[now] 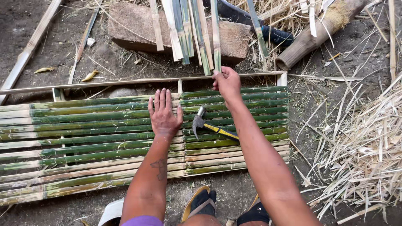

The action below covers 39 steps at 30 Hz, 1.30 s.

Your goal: The person assembles a bamboo frame by placing bamboo poles across a wooden base and securing them with nails. Using a hammer, the person repeatedly hammers nails into the bamboo poles to fasten them in place. The person adjusts the poles and retrieves additional nails from a container during the process.

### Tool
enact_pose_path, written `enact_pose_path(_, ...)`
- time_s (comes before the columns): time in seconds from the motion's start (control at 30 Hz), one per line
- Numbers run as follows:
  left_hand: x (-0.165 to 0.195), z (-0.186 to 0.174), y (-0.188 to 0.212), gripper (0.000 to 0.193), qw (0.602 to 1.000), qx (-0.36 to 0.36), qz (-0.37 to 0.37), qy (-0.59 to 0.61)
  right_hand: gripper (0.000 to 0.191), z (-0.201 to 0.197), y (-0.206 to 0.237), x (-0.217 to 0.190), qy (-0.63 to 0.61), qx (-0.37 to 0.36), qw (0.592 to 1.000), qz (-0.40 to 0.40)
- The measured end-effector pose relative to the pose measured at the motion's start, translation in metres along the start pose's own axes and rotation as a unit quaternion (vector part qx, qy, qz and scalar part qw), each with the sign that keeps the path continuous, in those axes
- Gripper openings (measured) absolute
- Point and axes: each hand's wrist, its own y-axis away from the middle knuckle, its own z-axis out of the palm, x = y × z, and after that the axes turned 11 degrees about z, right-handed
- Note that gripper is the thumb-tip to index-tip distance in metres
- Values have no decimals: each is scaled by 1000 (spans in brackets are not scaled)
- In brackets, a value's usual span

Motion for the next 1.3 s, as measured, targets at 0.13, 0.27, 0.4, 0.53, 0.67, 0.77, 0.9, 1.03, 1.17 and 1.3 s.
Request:
enact_pose_path(0.13, -2, 0, 3, 69, 1000, -10, -3, -5, 30, -7, 13, 12, 21, 46, 997, -56)
enact_pose_path(0.27, -3, 1, 3, 69, 1000, -14, -1, -13, 27, -12, 17, 17, -8, 13, 1000, -26)
enact_pose_path(0.4, -3, 3, 2, 68, 1000, -16, -7, 2, 26, -16, 16, 18, 9, 7, 1000, -25)
enact_pose_path(0.53, -3, 4, 0, 69, 1000, -9, -3, -2, 23, -22, 26, 20, 11, 25, 1000, 7)
enact_pose_path(0.67, -3, 6, -4, 70, 999, -35, -10, 2, 24, -32, 45, 18, -2, -6, 998, 70)
enact_pose_path(0.77, -2, 7, -11, 74, 998, -58, -15, -5, 24, -41, 65, 22, 51, -29, 995, 85)
enact_pose_path(0.9, -6, 0, -26, 76, 997, -77, -13, 17, 24, -52, 104, 46, 146, -77, 985, 51)
enact_pose_path(1.03, 1, -11, -43, 79, 989, -129, -46, 52, 24, -56, 134, 65, 136, -120, 983, 19)
enact_pose_path(1.17, 39, -17, -37, 68, 982, -164, -49, 81, 24, -36, 146, 61, 114, -134, 984, 31)
enact_pose_path(1.3, 68, -38, -35, 42, 948, -203, -22, 244, 29, -15, 160, 31, 254, -96, 961, -50)
